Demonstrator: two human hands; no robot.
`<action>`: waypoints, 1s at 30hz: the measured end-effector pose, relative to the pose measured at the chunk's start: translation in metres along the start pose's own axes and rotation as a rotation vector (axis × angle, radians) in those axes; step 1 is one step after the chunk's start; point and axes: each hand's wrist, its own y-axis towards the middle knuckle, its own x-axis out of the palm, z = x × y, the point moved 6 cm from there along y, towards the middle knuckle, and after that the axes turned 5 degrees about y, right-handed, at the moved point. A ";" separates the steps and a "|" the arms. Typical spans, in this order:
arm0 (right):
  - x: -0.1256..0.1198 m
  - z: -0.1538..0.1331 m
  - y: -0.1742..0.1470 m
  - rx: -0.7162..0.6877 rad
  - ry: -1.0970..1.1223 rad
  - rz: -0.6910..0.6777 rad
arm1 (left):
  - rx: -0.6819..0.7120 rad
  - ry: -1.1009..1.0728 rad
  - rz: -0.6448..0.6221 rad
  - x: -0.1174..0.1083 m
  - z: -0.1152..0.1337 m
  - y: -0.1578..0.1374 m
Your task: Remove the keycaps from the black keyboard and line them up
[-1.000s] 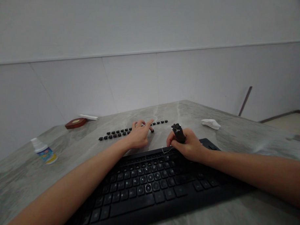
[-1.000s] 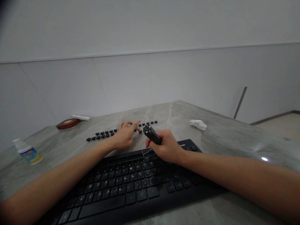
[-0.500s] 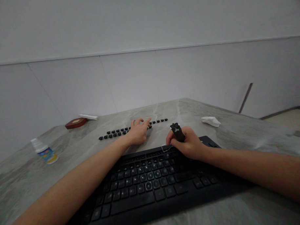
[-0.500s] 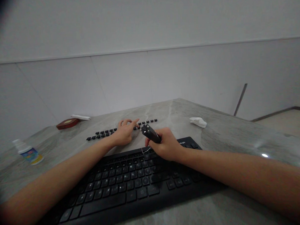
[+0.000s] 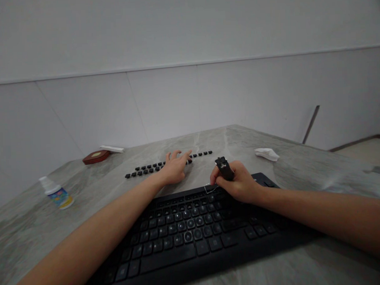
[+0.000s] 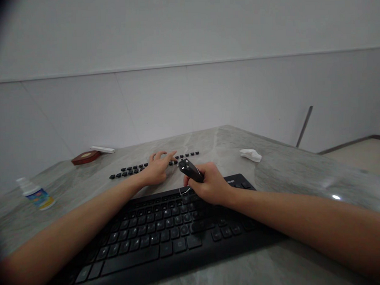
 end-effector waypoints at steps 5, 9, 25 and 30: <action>0.000 -0.001 0.000 0.004 0.010 -0.008 | -0.028 -0.012 -0.003 0.000 -0.003 0.000; 0.001 -0.001 -0.001 0.003 0.007 -0.021 | -0.014 -0.026 -0.005 0.004 -0.005 0.001; 0.001 -0.005 0.000 -0.021 -0.010 -0.036 | -0.083 -0.030 0.067 -0.001 -0.012 0.001; 0.001 -0.006 0.000 -0.034 0.009 -0.031 | -0.083 -0.038 0.062 0.000 -0.012 0.001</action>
